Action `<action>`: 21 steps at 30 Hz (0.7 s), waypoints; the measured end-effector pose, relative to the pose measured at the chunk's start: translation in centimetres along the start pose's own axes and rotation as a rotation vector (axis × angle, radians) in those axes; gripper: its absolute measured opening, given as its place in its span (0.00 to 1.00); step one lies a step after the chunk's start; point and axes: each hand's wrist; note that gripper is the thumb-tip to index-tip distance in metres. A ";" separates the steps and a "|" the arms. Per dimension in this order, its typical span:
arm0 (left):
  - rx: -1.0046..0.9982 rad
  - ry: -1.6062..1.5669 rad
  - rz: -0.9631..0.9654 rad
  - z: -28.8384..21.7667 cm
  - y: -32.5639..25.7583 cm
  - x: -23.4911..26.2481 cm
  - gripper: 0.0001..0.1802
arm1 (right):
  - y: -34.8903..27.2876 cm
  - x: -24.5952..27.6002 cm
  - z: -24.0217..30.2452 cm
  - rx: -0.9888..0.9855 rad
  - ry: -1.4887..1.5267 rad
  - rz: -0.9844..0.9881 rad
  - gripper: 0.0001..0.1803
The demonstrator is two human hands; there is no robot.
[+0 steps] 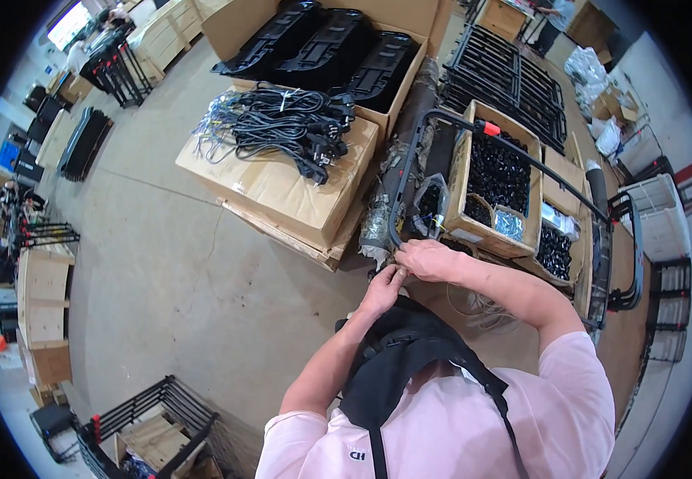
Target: Assembling metal frame components using a power drill and hand tools in a factory environment.
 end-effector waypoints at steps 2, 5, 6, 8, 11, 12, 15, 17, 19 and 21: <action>-0.006 -0.016 0.025 0.5 0.1 0.1 0.16 | -1.0 0.5 0.7 -0.111 0.167 -0.044 0.14; 0.117 -0.083 0.171 0.8 0.0 0.5 0.13 | -1.7 1.1 0.3 -0.125 0.213 -0.025 0.13; 0.120 -0.105 0.208 0.5 -0.1 0.6 0.13 | -1.8 1.0 0.1 -0.143 0.207 -0.057 0.12; 0.127 -0.125 0.248 -0.2 -0.2 1.0 0.13 | -1.9 1.0 -0.3 -0.156 0.253 -0.075 0.13; 0.159 -0.214 0.300 -1.1 -0.5 1.6 0.13 | -2.0 1.2 -0.3 -0.169 0.301 -0.091 0.12; 0.168 -0.257 0.307 -1.0 -0.6 1.7 0.12 | -2.0 1.1 -0.3 -0.093 0.340 -0.119 0.11; 0.186 -0.273 0.323 -1.6 -0.5 2.2 0.12 | -2.2 0.2 -0.7 0.046 0.373 -0.176 0.09; 0.196 -0.246 0.329 -1.9 -0.3 2.4 0.11 | -2.2 -0.1 -0.9 0.112 0.367 -0.204 0.09; 0.216 -0.247 0.347 -1.8 -0.2 2.6 0.10 | -1.8 0.3 -0.7 0.185 0.288 -0.203 0.09; 0.231 -0.303 0.353 -1.6 -0.1 2.6 0.10 | -1.5 0.3 -0.9 0.185 0.278 -0.207 0.09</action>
Point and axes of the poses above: each hand's wrist, its own y-axis towards the middle knuckle, its own x-axis out of the back of the hand, z = x × y, and after that the axes turned 15 degrees about y, right-handed
